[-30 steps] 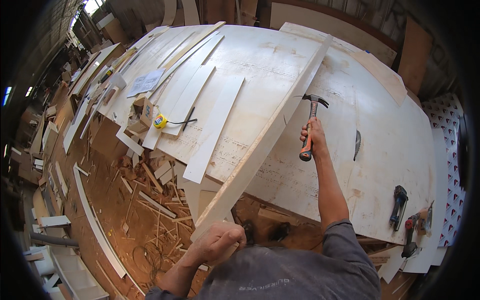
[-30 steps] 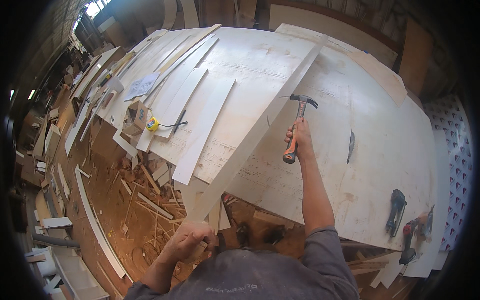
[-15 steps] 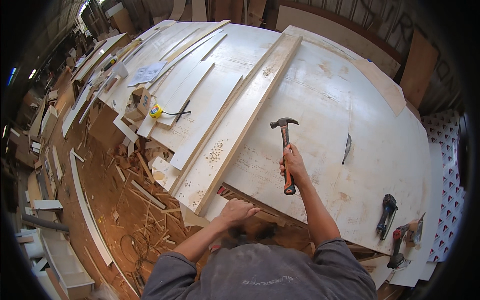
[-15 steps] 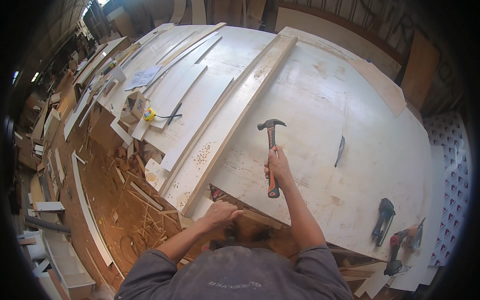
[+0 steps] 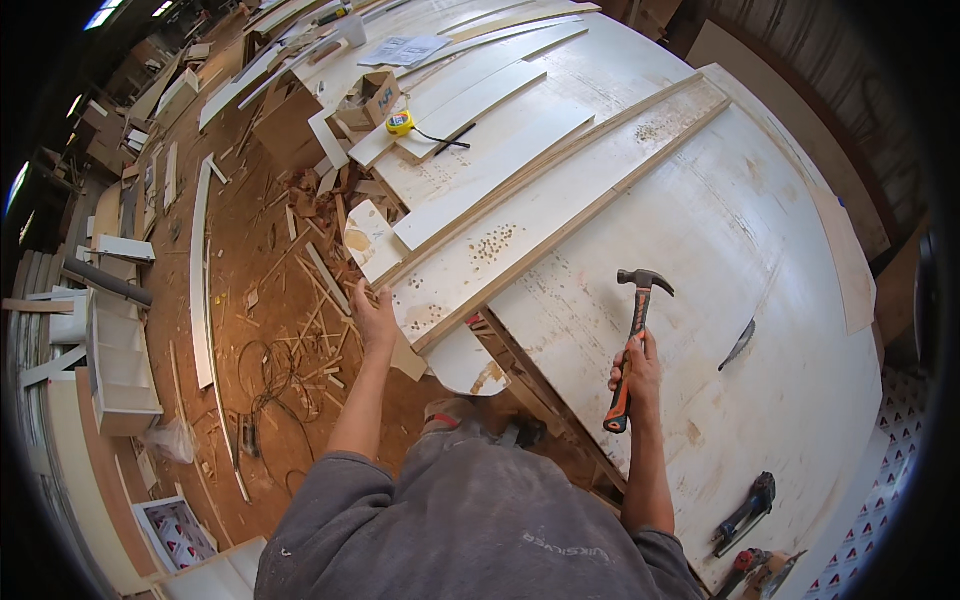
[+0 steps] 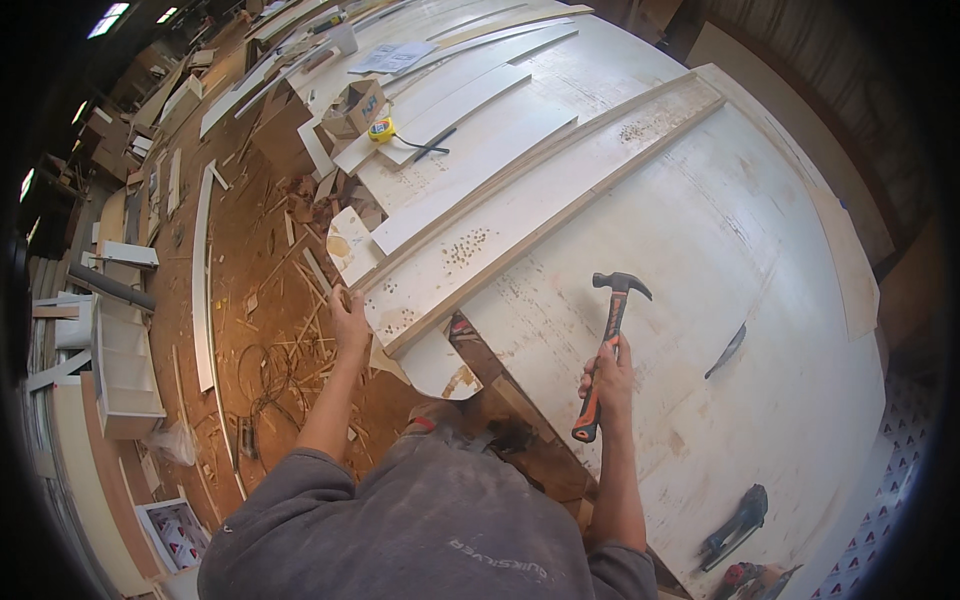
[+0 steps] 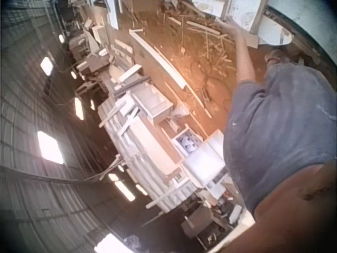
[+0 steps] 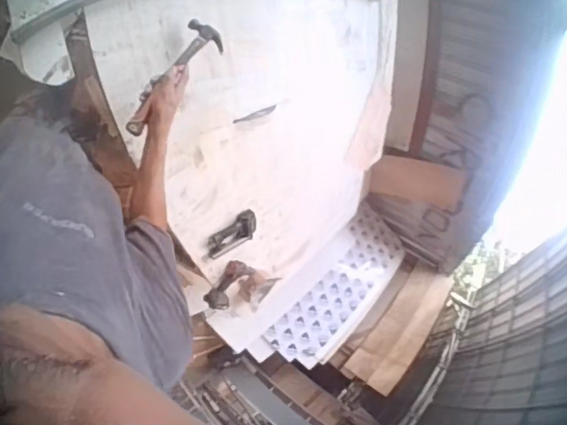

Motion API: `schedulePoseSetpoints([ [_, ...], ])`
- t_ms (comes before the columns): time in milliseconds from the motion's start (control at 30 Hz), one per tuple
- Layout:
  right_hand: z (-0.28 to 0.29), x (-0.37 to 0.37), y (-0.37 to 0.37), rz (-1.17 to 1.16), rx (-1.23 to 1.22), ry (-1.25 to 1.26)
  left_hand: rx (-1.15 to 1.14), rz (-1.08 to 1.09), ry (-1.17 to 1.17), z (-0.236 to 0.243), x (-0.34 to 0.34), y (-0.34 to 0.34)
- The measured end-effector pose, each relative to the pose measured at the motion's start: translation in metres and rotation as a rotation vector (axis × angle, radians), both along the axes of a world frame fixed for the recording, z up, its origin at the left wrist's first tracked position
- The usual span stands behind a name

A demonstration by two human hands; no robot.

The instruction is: The person measures a wooden board with a tape measure, hammers it into place on a larger wooden structure, and then picks up and positions another white panel.

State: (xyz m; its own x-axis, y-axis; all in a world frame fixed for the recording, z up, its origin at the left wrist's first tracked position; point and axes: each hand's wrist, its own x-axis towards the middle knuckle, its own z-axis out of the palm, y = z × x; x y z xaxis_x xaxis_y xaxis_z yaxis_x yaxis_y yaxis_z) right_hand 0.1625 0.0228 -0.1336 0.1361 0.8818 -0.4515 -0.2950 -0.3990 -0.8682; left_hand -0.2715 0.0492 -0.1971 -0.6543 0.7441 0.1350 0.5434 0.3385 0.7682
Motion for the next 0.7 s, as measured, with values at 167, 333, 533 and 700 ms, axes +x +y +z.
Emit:
schedulePoseSetpoints([
  [167,0.011,-0.049,0.045,0.073,0.027,0.041,0.089,0.133,-0.975,-0.053,-0.040,0.031],
  [333,0.003,-0.078,0.095,0.071,-0.002,0.027,0.055,0.087,-1.093,-0.033,-0.012,0.055],
  [533,0.014,-0.109,0.151,-0.007,-0.035,-0.003,-0.005,0.156,-1.134,-0.027,-0.023,0.111],
  [700,0.020,-0.120,0.174,-0.050,-0.088,-0.048,-0.032,0.199,-1.142,-0.020,-0.020,0.126],
])
